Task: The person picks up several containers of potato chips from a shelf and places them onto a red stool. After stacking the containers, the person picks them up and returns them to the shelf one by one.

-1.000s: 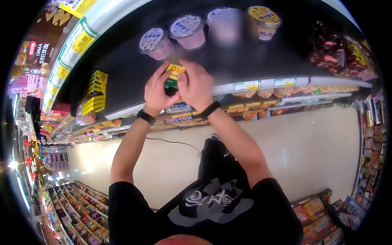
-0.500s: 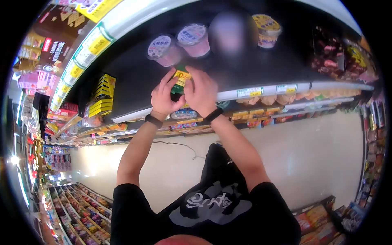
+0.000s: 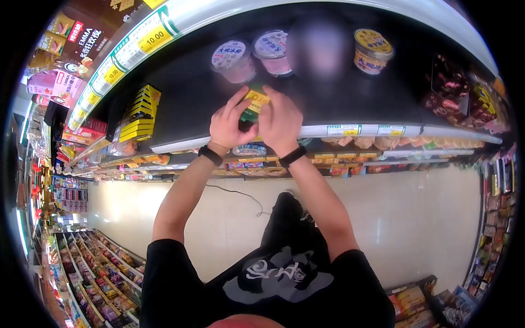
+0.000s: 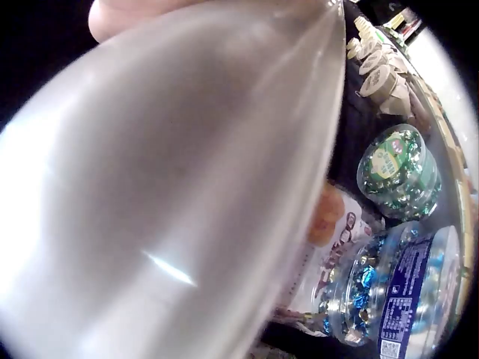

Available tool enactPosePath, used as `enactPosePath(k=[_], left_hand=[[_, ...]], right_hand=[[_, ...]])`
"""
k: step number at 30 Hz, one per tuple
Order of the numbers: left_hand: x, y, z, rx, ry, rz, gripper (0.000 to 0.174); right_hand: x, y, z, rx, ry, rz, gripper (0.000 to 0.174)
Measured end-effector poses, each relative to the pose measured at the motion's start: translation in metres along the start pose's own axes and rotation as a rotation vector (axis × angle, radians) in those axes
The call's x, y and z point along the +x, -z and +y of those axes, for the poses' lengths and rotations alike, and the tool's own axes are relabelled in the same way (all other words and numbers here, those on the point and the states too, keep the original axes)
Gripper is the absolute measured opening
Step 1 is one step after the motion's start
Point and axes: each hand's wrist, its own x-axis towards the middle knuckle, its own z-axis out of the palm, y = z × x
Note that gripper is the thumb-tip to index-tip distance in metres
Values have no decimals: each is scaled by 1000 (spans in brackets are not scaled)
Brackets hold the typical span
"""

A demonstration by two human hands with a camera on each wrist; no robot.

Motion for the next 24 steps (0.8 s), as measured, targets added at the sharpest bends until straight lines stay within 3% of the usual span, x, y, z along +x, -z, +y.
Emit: enactPosePath(k=[24], left_hand=[[-4,-2,-5,-49,22,0,66]], right_hand=[[2,-10,3,-65,35,52,35]])
